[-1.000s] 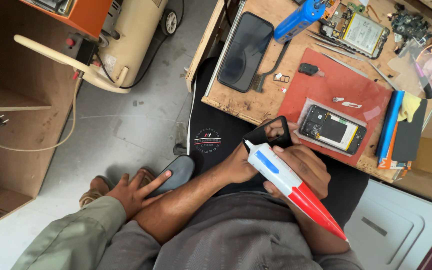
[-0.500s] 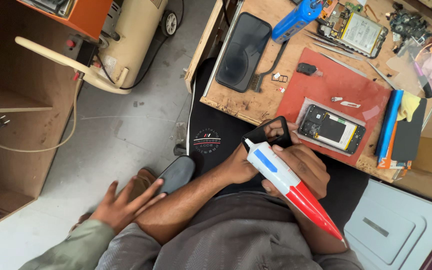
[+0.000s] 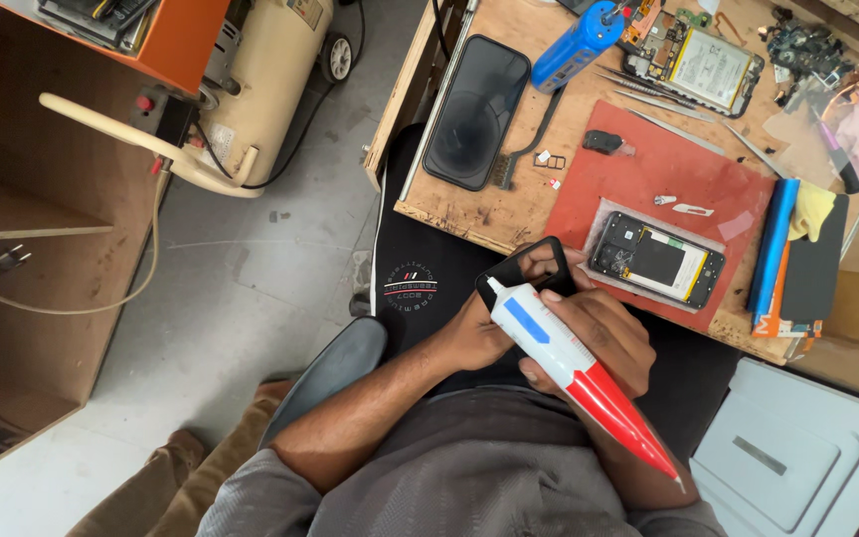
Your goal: The person handles a screen protector package, then applies adhesive from a tube along the edges of a black smartphone back cover. The person places the back cover onto the phone chassis and presses it into place. The person then picks up a small black component and places it on the workbench.
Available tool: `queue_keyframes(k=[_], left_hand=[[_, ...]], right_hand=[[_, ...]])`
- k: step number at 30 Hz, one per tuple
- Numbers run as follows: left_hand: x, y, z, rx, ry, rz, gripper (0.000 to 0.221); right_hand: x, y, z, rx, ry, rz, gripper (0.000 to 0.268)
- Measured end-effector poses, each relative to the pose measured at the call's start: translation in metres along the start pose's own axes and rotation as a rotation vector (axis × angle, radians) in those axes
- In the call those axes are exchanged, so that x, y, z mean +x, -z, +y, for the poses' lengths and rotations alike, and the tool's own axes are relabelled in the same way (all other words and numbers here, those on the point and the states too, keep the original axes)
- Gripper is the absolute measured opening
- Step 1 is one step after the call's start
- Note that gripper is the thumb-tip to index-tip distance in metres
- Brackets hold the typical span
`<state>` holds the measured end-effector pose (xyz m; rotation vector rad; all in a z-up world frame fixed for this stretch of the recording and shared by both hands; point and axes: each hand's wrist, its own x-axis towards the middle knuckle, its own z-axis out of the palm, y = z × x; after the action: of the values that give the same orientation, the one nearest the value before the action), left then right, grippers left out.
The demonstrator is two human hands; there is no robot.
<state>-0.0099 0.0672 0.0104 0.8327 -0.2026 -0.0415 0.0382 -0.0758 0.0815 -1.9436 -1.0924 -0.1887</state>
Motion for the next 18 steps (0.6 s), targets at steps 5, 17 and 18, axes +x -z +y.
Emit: queue_keyframes(k=[5, 17, 18], left_hand=[[0.0001, 0.0001, -0.0015, 0.012, -0.048, -0.027, 0.060], [-0.0027, 0.0021, -0.0034, 0.065, -0.031, -0.017, 0.056], [-0.0036, 0.0014, -0.0046, 0.031, -0.030, -0.016, 0.056]], right_hand=[[0.0003, -0.0020, -0.0009, 0.000, 0.003, 0.039, 0.060], [-0.0003, -0.0029, -0.0022, -0.048, -0.013, 0.049, 0.060], [-0.0008, -0.0020, -0.0028, -0.053, -0.006, 0.051, 0.059]])
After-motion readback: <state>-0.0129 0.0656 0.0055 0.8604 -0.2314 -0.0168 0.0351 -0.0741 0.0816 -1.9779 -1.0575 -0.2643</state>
